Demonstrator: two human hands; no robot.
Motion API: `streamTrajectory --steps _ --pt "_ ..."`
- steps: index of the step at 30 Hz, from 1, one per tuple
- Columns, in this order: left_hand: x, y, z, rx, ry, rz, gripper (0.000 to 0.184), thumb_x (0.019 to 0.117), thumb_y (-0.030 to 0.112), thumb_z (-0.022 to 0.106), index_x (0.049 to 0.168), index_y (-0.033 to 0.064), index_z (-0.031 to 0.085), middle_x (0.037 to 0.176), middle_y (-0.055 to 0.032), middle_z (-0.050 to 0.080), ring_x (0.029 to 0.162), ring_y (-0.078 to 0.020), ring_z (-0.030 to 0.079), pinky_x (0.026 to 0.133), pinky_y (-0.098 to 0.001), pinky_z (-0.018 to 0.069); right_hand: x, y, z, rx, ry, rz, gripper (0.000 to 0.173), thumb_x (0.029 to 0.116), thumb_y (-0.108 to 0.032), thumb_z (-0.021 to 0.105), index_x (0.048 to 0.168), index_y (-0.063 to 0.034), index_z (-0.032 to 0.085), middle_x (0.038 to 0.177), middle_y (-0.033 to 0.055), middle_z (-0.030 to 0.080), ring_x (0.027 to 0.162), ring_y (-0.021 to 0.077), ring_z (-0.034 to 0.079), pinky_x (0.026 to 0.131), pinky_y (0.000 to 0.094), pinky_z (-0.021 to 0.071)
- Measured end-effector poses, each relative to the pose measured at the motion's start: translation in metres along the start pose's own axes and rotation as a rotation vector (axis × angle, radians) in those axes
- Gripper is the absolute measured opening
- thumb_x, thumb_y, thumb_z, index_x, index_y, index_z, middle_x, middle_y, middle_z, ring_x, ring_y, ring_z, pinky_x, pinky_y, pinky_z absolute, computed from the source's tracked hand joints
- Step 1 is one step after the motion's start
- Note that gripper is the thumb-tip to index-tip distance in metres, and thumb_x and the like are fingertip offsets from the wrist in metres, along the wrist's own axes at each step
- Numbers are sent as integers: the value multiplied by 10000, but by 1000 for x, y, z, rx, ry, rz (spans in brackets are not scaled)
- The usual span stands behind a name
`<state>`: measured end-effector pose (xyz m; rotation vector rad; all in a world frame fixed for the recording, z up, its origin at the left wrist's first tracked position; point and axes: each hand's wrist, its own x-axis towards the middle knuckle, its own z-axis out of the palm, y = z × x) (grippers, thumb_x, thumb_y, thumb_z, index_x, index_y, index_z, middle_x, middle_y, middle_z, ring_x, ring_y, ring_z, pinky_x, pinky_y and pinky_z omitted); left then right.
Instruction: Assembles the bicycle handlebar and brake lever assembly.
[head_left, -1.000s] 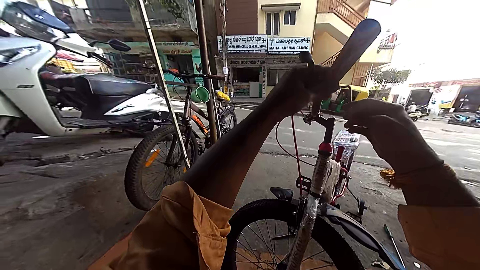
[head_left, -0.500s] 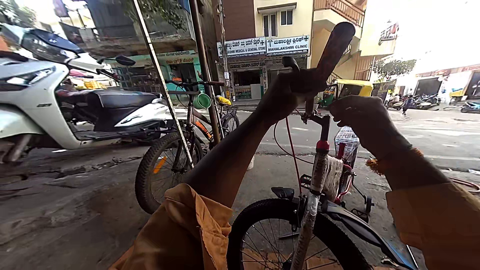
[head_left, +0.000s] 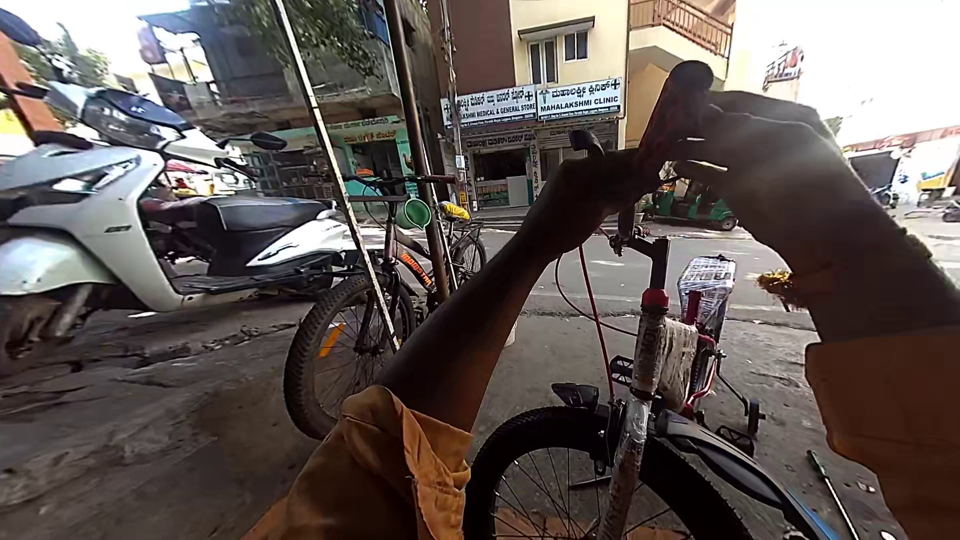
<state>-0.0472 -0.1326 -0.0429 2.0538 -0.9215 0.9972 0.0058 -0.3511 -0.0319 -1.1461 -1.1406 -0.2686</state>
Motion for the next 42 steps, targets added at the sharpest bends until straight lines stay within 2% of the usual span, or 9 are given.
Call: streamTrajectory --steps 6,9,12,19,23,27,33,38,42 --pt "1 -1 3 -33 -10 -15 316 961 99 716 1264 14 686 1129 -76 736 1037 -131 709 945 -307 595 -55 26 -2 -67 170 27 371 1059 -383 544 1217 -101 726 1197 9 717 1173 165 643 1038 385 519" --pt "0 0 0 -26 -4 -16 339 958 93 718 1280 1 671 1143 -85 732 1046 -134 710 955 -305 593 -54 48 -3 -222 225 192 415 1049 -481 527 967 -158 775 1016 -38 751 1037 111 668 947 369 523" --pt "1 -1 0 -29 -3 -47 340 955 86 719 1282 5 670 1142 -89 730 1048 -142 707 955 -314 591 -22 48 0 -272 181 319 583 1049 -613 393 1091 -151 745 1155 -25 744 1151 145 656 1001 456 512" --pt "1 -1 -1 -8 1 -47 286 964 108 711 1240 33 700 1117 -65 738 1032 -134 708 938 -322 596 -24 3 15 -35 209 74 500 1078 -528 415 1189 -149 723 1246 -19 703 1264 187 598 1062 507 489" --pt "0 -1 -2 -16 -12 -28 308 958 60 705 1258 -2 674 1138 -90 729 1045 -139 708 952 -311 593 -54 27 11 -190 263 268 582 1070 -567 388 978 -124 755 1007 -21 768 1058 155 691 958 437 536" --pt "1 3 2 -15 -18 -60 321 972 90 697 1283 18 666 1161 -79 722 1064 -136 699 960 -310 588 -26 37 4 -189 154 382 528 1077 -523 421 1138 -95 723 1129 30 733 1102 166 679 956 410 559" --pt "-1 3 1 -66 -4 -68 310 976 105 692 1268 3 670 1140 -89 722 1054 -148 697 951 -322 585 -14 -3 21 -73 143 156 164 1040 -174 578 1118 -91 696 1056 40 730 956 175 720 814 345 618" --pt "-2 4 0 -27 0 -86 315 974 119 700 1277 38 677 1135 -64 724 1039 -120 696 939 -297 585 -48 9 9 188 65 148 449 1127 -335 364 1297 -3 613 1250 124 677 1082 231 699 951 375 590" --pt "0 1 0 -26 -15 -106 369 972 95 700 1331 30 642 1191 -87 715 1081 -152 700 978 -318 587 -45 16 1 154 115 298 558 1119 -444 336 1250 31 597 1112 144 731 972 238 736 884 384 612"
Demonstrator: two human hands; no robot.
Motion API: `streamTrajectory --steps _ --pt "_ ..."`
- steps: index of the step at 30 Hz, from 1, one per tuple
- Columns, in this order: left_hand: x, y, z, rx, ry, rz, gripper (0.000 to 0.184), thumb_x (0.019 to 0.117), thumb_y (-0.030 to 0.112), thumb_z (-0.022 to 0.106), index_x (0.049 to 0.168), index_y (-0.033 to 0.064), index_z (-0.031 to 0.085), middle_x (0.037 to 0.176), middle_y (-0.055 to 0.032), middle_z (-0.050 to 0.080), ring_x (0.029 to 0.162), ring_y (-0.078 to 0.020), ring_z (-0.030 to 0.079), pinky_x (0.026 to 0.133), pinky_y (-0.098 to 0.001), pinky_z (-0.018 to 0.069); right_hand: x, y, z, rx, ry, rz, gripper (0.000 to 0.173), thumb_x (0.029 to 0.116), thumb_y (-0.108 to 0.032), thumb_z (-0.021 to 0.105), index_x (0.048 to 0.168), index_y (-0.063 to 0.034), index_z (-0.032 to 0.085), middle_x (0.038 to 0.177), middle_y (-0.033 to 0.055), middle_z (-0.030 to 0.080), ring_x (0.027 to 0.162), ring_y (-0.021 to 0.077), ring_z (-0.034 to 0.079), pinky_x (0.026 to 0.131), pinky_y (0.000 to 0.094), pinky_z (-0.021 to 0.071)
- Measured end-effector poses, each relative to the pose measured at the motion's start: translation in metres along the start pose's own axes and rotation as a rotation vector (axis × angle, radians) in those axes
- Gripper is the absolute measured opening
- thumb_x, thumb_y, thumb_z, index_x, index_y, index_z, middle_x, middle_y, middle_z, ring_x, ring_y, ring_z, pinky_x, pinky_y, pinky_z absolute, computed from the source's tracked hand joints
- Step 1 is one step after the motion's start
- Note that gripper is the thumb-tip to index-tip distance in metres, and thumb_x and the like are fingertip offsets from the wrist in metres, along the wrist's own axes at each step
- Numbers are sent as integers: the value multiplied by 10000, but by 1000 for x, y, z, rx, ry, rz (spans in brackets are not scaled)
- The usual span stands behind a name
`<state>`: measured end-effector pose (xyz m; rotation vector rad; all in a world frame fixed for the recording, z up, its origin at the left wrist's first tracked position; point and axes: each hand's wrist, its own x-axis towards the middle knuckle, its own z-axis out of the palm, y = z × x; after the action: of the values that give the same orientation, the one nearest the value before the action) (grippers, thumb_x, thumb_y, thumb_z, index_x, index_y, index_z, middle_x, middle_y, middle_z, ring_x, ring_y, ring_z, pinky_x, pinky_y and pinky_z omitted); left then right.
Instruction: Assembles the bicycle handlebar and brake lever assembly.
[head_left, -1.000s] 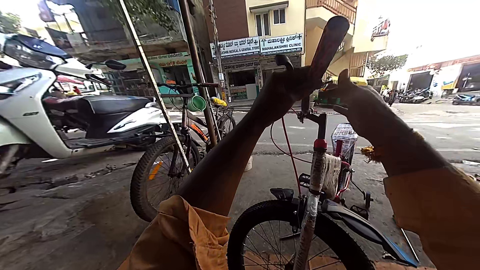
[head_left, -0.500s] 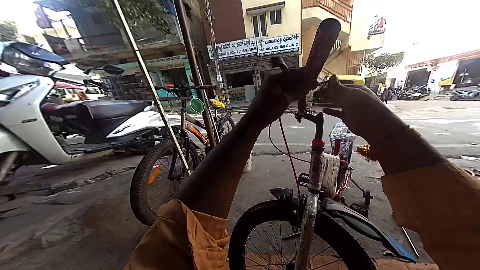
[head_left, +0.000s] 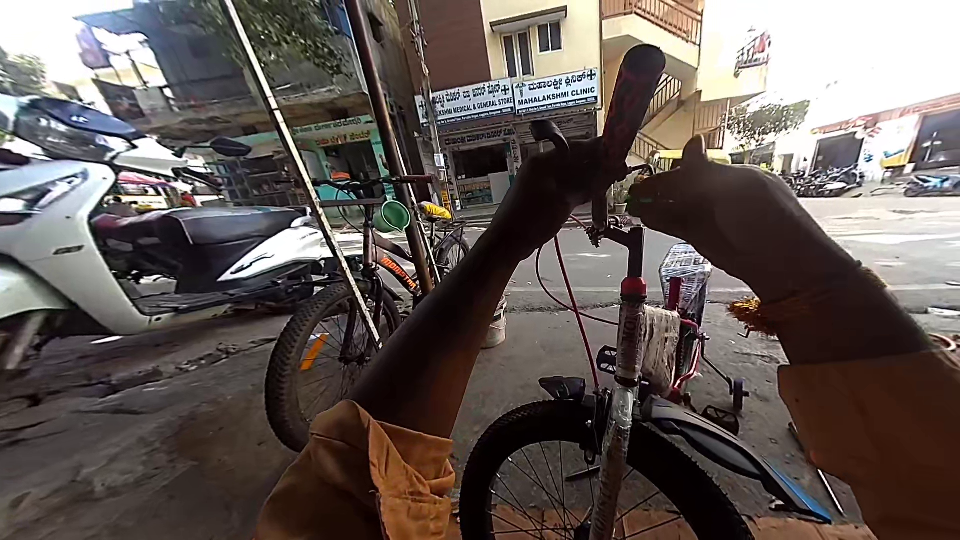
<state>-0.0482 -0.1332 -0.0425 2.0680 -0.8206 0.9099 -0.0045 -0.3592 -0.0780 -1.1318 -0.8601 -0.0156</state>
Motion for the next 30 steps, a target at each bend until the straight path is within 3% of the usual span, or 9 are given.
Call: streamTrajectory --steps 4,10,15,16,18,21,26,30 --pt "0 5 1 67 20 -33 357 953 118 727 1296 47 660 1151 -59 726 1052 -123 703 948 -305 591 26 -10 8 -291 145 96 579 1080 -556 368 1112 -74 688 997 28 762 951 165 722 867 389 580" --pt "-5 11 1 20 6 -4 307 976 98 687 1267 6 656 1123 -61 725 1030 -102 697 939 -284 582 14 -31 29 -663 193 102 502 1038 -550 509 893 -124 730 867 -31 739 847 125 668 804 446 506" --pt "-4 14 2 76 9 -15 270 969 101 696 1224 17 670 1085 -49 723 996 -87 692 909 -273 581 20 -21 24 -522 139 212 673 1064 -629 307 1146 -81 690 1049 74 725 1053 252 659 910 553 495" --pt "-4 15 2 83 12 -23 271 968 104 699 1226 25 671 1095 -46 723 1008 -88 691 917 -274 582 25 -18 24 -513 136 196 652 1071 -611 314 1129 -84 693 1044 74 721 1030 245 658 884 537 500" --pt "-4 17 4 87 31 -63 285 964 103 703 1239 37 670 1115 -36 721 1024 -87 690 923 -273 579 31 -16 24 -463 117 131 470 1089 -490 415 1088 -104 684 1015 35 703 943 165 649 790 417 513" --pt "-5 16 4 46 34 -63 305 967 106 701 1261 35 662 1143 -41 718 1047 -102 688 940 -281 577 34 -21 28 -357 124 20 213 1036 -244 585 1135 -83 683 1044 59 695 940 162 686 785 366 582" --pt "-10 15 4 20 68 -55 326 974 84 685 1292 26 644 1159 -57 708 1059 -106 682 941 -273 572 18 -20 26 -391 55 -108 147 999 -39 577 1070 -48 705 968 68 715 766 129 709 694 284 615" --pt "-14 12 16 28 195 -58 385 926 76 742 1293 32 634 1143 -51 726 1056 -114 699 943 -280 582 18 -17 20 -345 34 -92 148 997 -27 591 1087 -27 709 940 71 733 763 126 725 709 279 625"
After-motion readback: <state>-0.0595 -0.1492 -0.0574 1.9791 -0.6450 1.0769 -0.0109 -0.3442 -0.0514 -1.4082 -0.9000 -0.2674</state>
